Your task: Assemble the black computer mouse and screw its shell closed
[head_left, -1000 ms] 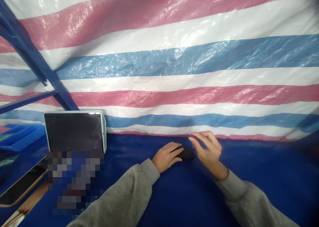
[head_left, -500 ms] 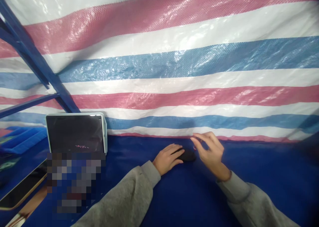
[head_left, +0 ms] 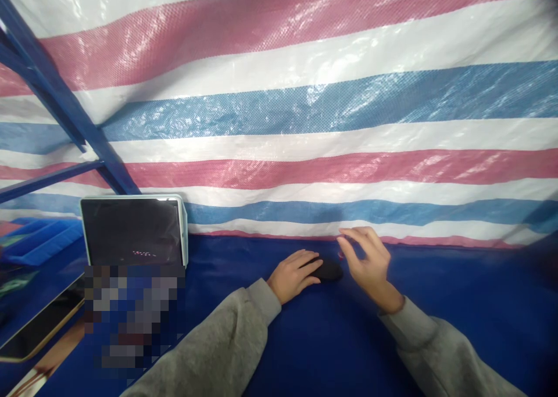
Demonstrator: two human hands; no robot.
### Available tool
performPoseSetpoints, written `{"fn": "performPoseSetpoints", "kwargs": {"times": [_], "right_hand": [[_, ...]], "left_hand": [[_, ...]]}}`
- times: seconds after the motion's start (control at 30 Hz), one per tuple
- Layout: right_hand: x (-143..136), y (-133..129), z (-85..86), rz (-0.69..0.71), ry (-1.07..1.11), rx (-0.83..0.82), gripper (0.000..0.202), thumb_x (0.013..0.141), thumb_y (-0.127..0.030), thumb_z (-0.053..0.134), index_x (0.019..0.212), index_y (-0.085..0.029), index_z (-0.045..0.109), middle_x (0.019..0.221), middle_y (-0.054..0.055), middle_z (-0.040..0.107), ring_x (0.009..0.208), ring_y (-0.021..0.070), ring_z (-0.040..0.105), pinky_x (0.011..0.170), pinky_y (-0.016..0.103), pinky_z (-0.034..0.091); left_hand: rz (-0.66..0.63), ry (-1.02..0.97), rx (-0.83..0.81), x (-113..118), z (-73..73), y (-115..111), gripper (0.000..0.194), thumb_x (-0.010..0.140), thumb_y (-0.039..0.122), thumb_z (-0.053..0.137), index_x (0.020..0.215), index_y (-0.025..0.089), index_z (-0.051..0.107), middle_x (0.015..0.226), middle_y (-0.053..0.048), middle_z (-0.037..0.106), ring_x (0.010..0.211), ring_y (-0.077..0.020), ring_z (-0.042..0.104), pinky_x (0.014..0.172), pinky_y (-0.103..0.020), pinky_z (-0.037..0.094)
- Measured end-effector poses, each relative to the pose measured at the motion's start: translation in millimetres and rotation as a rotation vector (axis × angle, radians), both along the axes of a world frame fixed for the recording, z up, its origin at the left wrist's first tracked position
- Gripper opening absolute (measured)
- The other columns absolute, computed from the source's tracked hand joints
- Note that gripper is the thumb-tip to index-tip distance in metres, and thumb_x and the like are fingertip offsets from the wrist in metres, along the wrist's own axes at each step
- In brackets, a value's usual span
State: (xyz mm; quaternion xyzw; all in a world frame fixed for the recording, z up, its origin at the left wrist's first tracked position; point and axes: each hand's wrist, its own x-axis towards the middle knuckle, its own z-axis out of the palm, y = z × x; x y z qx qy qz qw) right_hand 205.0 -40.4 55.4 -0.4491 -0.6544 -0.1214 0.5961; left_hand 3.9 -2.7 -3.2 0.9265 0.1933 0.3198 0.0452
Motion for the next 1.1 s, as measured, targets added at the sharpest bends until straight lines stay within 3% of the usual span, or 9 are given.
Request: {"fn": "performPoseSetpoints", "kwargs": {"times": [0.13,0.37,0.53,0.67,0.77,0.83,0.93,1.1], "right_hand": [[1.7,-0.7,1.5,0.053,-0.038,0.009,0.025,0.088,-0.016,0.050,0.106,-0.020,0.066,0.092,0.009,0.069,0.085,0.0208,0.065,0.079,0.037,0.053],[0.1,2.7,-1.4,0.006,-0.097,-0.061,0.023,0.087,-0.022,0.055,0.107,-0.018,0.065,0.066,0.002,0.060,0.057,0.0144,0.055,0.062,0.031,0.050],[8.6,3.1,5.1,-0.109,0.047,-0.081,0.023,0.089,-0.027,0.053,0.106,-0.017,0.065,0.071,0.003,0.065,0.059,0.0139,0.058,0.066,0.029,0.050],[14.3,1.8,8.3,-0.085,0.110,-0.372,0.028,0.090,-0.037,0.050,0.101,-0.018,0.068,0.058,-0.002,0.060,0.049,0.0128,0.054,0.053,0.026,0.045],[15.1,2.0,-2.7,-0.061,0.027,-0.566,0.030,0.088,-0.039,0.049,0.095,-0.018,0.070,0.055,-0.002,0.062,0.048,0.0149,0.057,0.054,0.027,0.046],[15.6,2.6,-14.9,-0.077,-0.005,-0.604,0.030,0.087,-0.038,0.049,0.094,-0.019,0.071,0.066,0.001,0.069,0.058,0.0177,0.063,0.062,0.030,0.049],[17.2,3.8,-33.4,-0.118,-0.006,-0.644,0.033,0.089,-0.037,0.044,0.097,-0.019,0.070,0.079,0.004,0.073,0.068,0.0192,0.067,0.067,0.031,0.050],[14.6,2.6,-50.9,-0.169,-0.060,-0.737,0.027,0.085,-0.036,0.048,0.093,-0.022,0.069,0.072,0.001,0.072,0.065,0.0196,0.067,0.060,0.030,0.047]], "left_hand": [[0.001,0.002,-0.011,-0.1,-0.7,0.3,0.042,0.097,0.046,0.042,0.127,0.020,0.053,0.131,-0.008,0.057,0.124,-0.0190,0.052,0.111,-0.041,0.041],[-0.004,0.001,-0.006,-0.7,1.4,-0.7,0.042,0.097,0.044,0.044,0.127,0.018,0.053,0.131,-0.009,0.057,0.124,-0.0189,0.052,0.111,-0.039,0.039],[0.011,0.000,-0.044,-2.2,1.6,-1.3,0.039,0.097,0.040,0.046,0.129,0.020,0.052,0.134,-0.009,0.054,0.126,-0.0211,0.049,0.110,-0.041,0.039],[0.052,0.052,-0.119,-3.7,5.2,-2.9,0.050,0.088,0.038,0.060,0.134,0.022,0.048,0.136,-0.011,0.048,0.126,-0.0266,0.047,0.106,-0.045,0.042],[0.098,0.086,-0.172,-4.0,8.4,-4.0,0.053,0.085,0.028,0.063,0.135,0.024,0.046,0.129,-0.010,0.051,0.116,-0.0254,0.053,0.101,-0.042,0.046],[0.130,0.074,-0.196,-4.1,9.3,-4.1,0.051,0.085,0.025,0.062,0.134,0.025,0.047,0.125,-0.008,0.053,0.110,-0.0245,0.055,0.098,-0.041,0.048],[0.177,0.006,-0.233,-4.8,8.9,-2.9,0.046,0.086,0.027,0.060,0.131,0.025,0.049,0.118,-0.007,0.057,0.106,-0.0246,0.057,0.097,-0.041,0.048],[0.248,-0.080,-0.356,-7.1,10.2,0.6,0.036,0.089,0.032,0.058,0.123,0.025,0.050,0.111,-0.004,0.063,0.102,-0.0234,0.058,0.094,-0.041,0.046]]}}
